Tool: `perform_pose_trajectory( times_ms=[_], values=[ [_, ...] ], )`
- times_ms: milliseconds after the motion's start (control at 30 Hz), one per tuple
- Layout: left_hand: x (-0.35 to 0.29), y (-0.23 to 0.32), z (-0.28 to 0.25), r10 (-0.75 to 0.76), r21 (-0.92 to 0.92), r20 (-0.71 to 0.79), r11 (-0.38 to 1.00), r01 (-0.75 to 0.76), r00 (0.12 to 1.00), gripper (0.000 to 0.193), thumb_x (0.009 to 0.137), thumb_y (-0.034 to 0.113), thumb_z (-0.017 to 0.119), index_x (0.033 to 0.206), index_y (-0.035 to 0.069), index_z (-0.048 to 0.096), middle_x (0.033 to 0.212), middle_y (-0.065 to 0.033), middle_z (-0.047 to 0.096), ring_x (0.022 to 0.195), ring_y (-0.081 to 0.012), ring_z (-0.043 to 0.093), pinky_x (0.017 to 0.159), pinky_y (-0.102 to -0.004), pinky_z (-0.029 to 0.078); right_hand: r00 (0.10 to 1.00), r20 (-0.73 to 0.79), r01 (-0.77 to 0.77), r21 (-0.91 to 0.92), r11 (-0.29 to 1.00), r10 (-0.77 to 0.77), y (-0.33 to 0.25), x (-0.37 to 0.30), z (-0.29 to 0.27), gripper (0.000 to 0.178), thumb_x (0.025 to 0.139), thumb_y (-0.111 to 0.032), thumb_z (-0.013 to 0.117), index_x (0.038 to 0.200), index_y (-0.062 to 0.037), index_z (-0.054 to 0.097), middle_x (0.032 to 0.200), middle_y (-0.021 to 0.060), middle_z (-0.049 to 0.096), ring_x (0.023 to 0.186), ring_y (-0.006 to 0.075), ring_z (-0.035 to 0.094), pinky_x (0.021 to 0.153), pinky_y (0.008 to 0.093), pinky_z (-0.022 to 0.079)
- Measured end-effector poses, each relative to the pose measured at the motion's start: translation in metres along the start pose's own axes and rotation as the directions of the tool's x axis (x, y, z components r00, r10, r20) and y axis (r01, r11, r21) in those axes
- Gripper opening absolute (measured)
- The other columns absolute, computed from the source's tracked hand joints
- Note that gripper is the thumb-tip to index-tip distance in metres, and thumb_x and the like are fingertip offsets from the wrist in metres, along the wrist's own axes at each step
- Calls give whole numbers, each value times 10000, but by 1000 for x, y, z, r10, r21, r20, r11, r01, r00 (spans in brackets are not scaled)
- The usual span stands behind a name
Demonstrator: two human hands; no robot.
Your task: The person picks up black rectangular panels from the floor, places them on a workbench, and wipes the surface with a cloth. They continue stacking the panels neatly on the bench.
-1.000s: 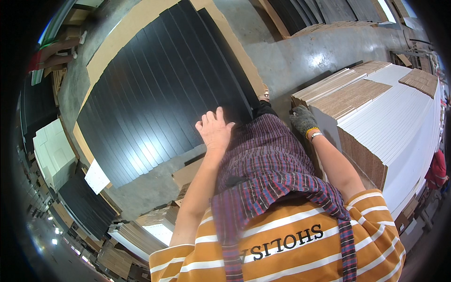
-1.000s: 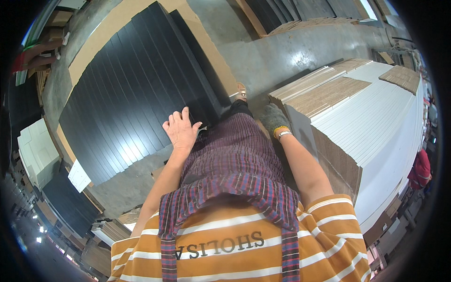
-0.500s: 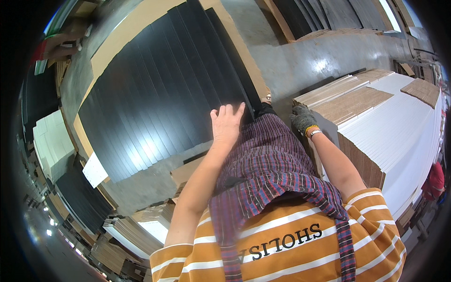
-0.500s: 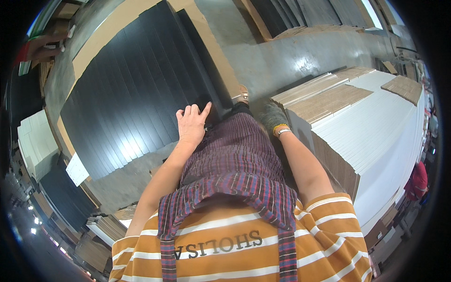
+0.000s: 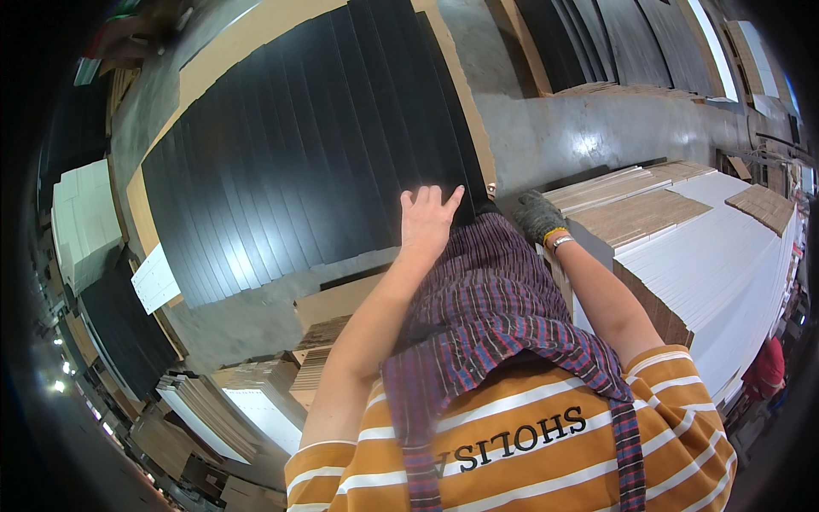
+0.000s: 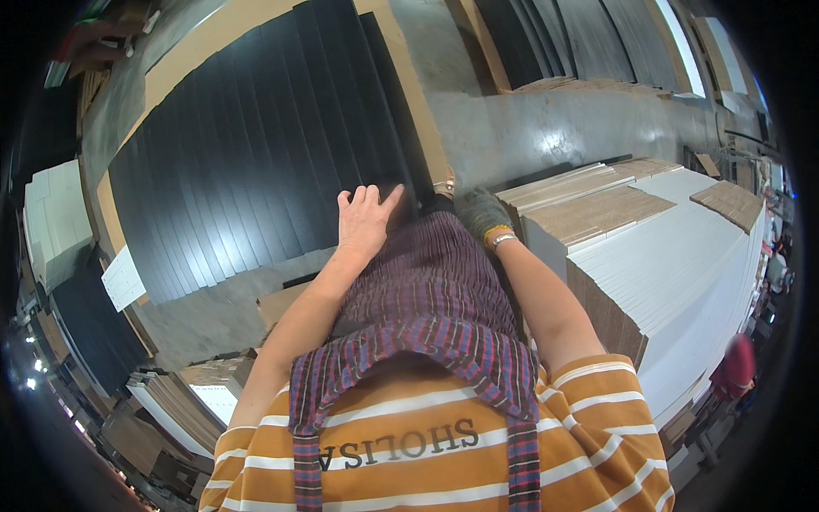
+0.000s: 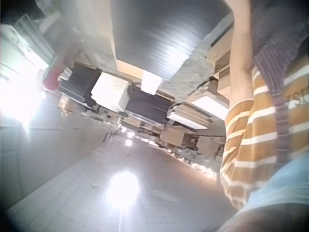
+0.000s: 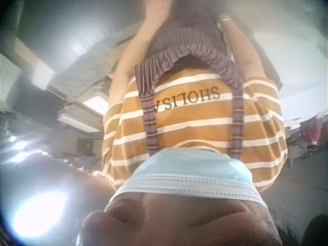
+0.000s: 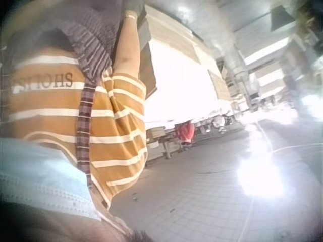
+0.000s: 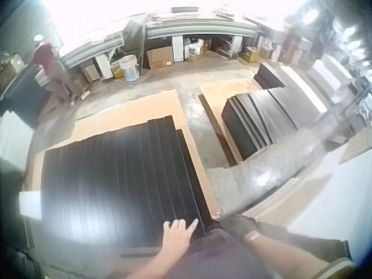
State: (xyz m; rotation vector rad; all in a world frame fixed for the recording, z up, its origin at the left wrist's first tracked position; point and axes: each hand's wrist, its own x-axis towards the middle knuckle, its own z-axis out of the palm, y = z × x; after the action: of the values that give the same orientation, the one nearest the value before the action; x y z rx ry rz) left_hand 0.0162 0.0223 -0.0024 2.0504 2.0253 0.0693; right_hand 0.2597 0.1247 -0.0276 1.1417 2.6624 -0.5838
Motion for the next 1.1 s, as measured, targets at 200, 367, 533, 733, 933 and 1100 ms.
perform_pose_trajectory(
  times_ms=[200, 367, 533, 733, 933, 1100],
  values=[
    [0, -3, -1, -8, 4, 96, 1000, 7, 995, 560, 905, 81, 578, 1433, 267, 563, 1068, -67, 577, 1081, -235, 548, 1033, -547, 370, 940, 215, -293, 114, 949, 264, -13, 11, -4, 284, 910, -200, 531, 1013, -12, 718, 1110, 232, 691, 1096, 389, 636, 944, 477, 506],
    [-2, -6, 5, 21, -9, -1, 1000, -21, 1000, 700, 785, 13, 663, 1429, 265, 560, 978, -52, 541, 1014, -229, 532, 963, -484, 367, 973, 123, -216, 158, 964, 198, -10, 8, -1, 302, 913, -199, 514, 1011, 8, 711, 1100, 260, 687, 1087, 424, 642, 925, 506, 513],
    [-1, -8, 7, 33, -25, -3, 999, -33, 999, 696, 785, 17, 673, 1431, 249, 558, 973, -50, 536, 1008, -231, 530, 968, -487, 361, 941, 238, -284, 169, 944, 240, -3, 12, 2, 347, 934, -254, 490, 1046, -8, 708, 1123, 263, 675, 1083, 431, 641, 947, 519, 494],
    [-5, -10, -4, 24, -78, -38, 997, -26, 999, 676, 791, 76, 705, 1433, 222, 551, 975, -51, 538, 1011, -230, 533, 970, -493, 355, 889, 326, -392, 180, 902, 321, 0, 16, -6, 395, 956, -333, 461, 1098, -61, 712, 1197, 240, 661, 1144, 430, 615, 967, 516, 477],
    [-46, -36, -14, -160, -160, -157, 978, 135, 975, 633, 814, 195, 721, 1417, 141, 539, 1084, -76, 577, 1092, -264, 550, 1027, -534, 351, 834, 416, -526, 399, 751, 363, 4, 39, 7, 489, 940, -439, 522, 1244, -90, 681, 1296, 215, 641, 1234, 377, 598, 1042, 411, 457],
    [-102, -72, -7, -386, -235, -253, 914, 331, 887, 587, 839, 175, 688, 1407, 128, 547, 1047, -57, 593, 1079, -246, 558, 1021, -505, 363, 837, 412, -535, 752, 385, 359, 7, 80, 49, 528, 959, -378, 686, 1383, -75, 597, 1159, 24, 690, 947, 132, 604, 801, 293, 489]
  ],
)
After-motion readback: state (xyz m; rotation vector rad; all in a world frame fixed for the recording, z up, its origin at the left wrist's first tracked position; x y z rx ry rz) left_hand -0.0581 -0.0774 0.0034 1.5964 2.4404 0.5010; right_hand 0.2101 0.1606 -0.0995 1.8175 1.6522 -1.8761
